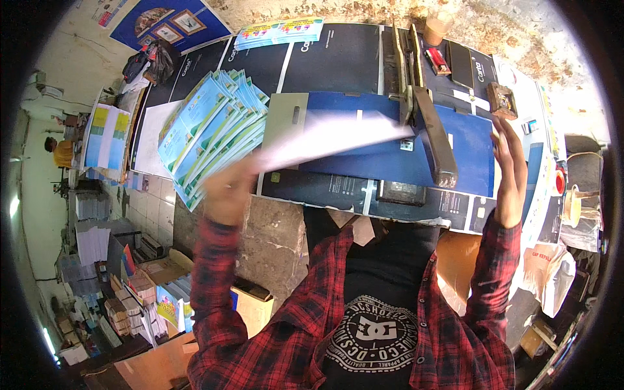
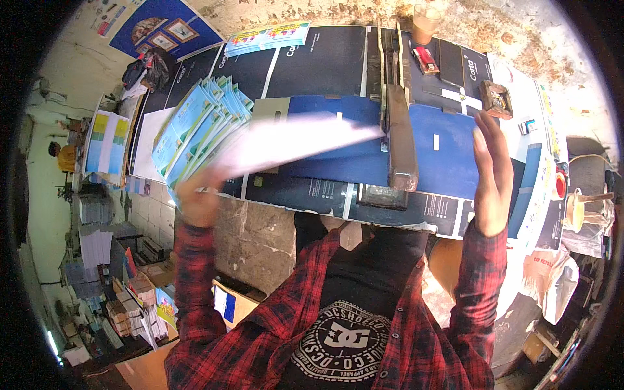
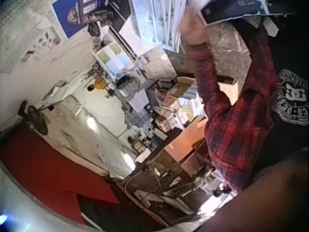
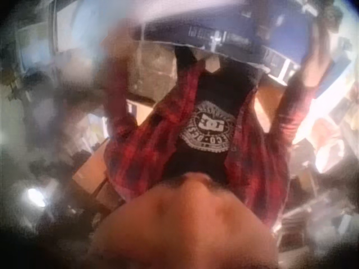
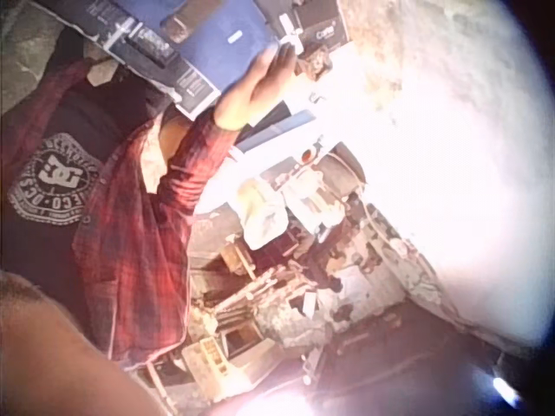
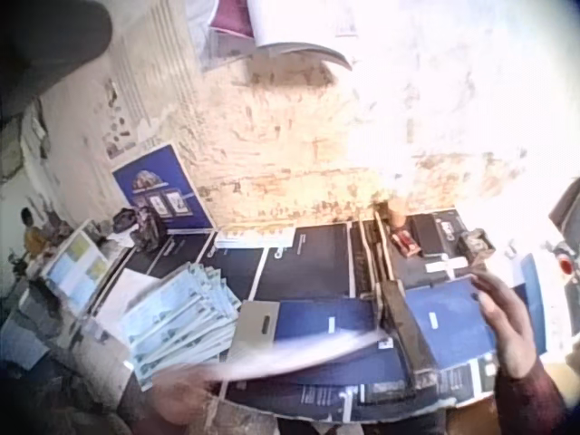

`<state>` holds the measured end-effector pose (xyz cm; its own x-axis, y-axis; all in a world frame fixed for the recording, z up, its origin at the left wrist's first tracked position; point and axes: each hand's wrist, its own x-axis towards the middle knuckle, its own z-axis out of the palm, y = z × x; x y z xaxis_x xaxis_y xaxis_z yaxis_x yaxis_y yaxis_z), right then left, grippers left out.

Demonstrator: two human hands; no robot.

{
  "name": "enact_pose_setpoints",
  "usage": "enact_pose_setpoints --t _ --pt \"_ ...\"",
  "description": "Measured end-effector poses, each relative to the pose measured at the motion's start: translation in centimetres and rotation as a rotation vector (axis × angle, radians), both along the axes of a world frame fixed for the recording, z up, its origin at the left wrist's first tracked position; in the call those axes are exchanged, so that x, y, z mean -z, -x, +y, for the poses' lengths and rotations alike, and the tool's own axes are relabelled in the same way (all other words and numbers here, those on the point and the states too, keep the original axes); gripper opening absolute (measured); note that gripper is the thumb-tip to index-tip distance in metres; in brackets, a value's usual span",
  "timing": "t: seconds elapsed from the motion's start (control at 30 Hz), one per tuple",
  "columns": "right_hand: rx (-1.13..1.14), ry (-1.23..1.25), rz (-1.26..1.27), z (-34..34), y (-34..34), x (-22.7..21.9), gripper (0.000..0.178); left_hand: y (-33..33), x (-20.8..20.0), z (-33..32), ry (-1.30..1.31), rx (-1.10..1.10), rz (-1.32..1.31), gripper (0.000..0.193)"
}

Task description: The person aligns a book cover with a stack of printed pages on a binding machine and presses the handle to secure the spine. They repeat this process for multiple booklets, stacking the finished items on the table.

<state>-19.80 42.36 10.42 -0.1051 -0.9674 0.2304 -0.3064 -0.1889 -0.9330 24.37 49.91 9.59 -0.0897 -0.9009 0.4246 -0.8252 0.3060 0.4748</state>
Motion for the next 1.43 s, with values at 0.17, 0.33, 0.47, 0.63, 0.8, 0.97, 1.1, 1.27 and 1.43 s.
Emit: enact_pose_setpoints --t 0.17,0.33,0.47,0.63,0.8,0.97,1.1,1.27,1.43 --pt "0.067 -0.143 -0.004 3.9 4.1 5.7 0.047 -14.8 -6.9 -0.1 0.499 -0.494 -0.070 0.017" --pt "0.169 -0.203 0.038 6.3 5.1 7.7 0.046 -19.4 -2.7 -3.8 0.510 -0.577 -0.418 0.021" --pt "0.155 -0.152 0.184 2.7 5.2 7.7 0.047 -24.7 9.6 -5.1 0.187 -0.447 -0.350 0.032" --pt "0.058 0.039 0.401 -9.4 6.7 7.0 0.049 -21.8 15.2 -5.4 -0.063 -0.481 -0.453 0.036" --pt "0.056 0.062 0.413 -23.7 6.3 10.5 0.062 -6.1 12.2 -2.0 0.012 -0.564 0.101 0.038" --pt "0.205 0.094 0.460 -33.6 2.6 13.9 0.096 3.5 18.6 -1.0 0.209 -0.567 0.038 0.064" --pt "0.291 0.037 0.396 -38.7 2.0 16.2 0.106 4.4 22.4 -2.2 0.236 -0.680 0.046 0.072" --pt "0.264 -0.056 0.301 -41.0 -0.9 15.5 0.101 4.2 22.1 -1.7 0.212 -0.711 0.115 0.073" --pt "0.286 0.025 0.288 -42.5 -0.1 16.3 0.091 4.0 22.1 -2.0 0.136 -0.728 0.190 0.086"
